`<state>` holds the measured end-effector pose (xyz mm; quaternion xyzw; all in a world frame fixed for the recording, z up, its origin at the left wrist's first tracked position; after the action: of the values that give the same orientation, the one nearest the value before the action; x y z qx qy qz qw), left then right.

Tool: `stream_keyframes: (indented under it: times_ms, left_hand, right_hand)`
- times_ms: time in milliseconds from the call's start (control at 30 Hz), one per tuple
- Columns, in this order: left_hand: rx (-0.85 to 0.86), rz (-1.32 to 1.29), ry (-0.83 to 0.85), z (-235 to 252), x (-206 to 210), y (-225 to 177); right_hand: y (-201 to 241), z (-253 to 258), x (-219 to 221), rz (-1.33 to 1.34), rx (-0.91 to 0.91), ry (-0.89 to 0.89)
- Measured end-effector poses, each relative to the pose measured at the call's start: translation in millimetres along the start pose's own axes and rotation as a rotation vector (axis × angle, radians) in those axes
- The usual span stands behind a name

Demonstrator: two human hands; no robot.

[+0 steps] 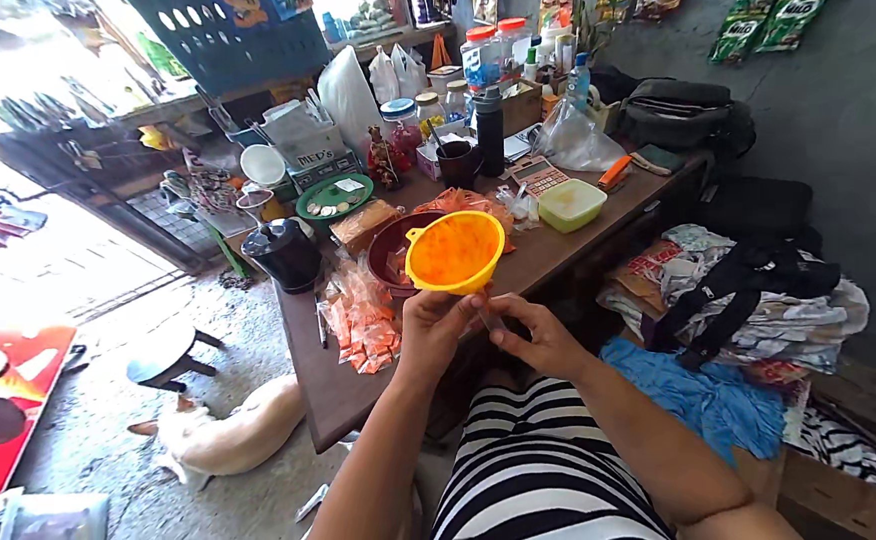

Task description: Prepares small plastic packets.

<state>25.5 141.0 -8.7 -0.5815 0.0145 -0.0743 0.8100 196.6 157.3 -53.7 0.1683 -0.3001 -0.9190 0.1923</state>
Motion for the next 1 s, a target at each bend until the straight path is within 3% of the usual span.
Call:
stream_keyframes:
  times_ms: [167, 267, 333, 400, 467, 600, 767, 900, 1000]
  left_hand:
    - [0.028, 0.024, 0.0, 0, 5, -15]
    - [0.017, 0.014, -0.054, -1, 6, -18]
    - [-0.011, 0.016, -0.085, -1, 8, -19]
    - [-0.029, 0.016, -0.093, -1, 14, -20]
    - [-0.036, 0.01, -0.081, -2, 18, -19]
    - [-0.04, -0.003, -0.03, -3, 22, -17]
    - [-0.084, -0.018, -0.041, -3, 28, -15]
    - [-0.093, -0.036, -0.067, -4, 25, -14]
    - [-0.095, -0.014, -0.078, -3, 20, -14]
  right_hand:
    - [8, -12, -2, 0.017, -0.008, -0.259]
    - [21, -24, 2, -0.434, -0.226, -0.343]
    - [26, -36, 11, -0.751, -0.369, -0.273]
    - [25, -44, 20, -0.898, -0.414, -0.143]
    - [23, -47, 24, -0.842, -0.356, -0.124]
    - [27, -37, 7, -0.459, -0.134, -0.307]
    - [8, -27, 7, -0.222, 0.134, -0.14]
    - [-2, -41, 14, -0.241, 0.148, -0.117]
    - [3, -45, 16, -0.409, 0.027, -0.166]
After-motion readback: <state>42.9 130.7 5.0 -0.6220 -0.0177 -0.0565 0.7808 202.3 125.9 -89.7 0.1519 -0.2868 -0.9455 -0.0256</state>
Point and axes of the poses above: each hand's wrist, its own z-axis towards the middle knuckle, its own x-axis out of the palm, y = z × x, the point moved 2 cm from there along z, towards the middle knuckle, and after that the axes turned 14 degrees about -x, right-handed, at the moved point
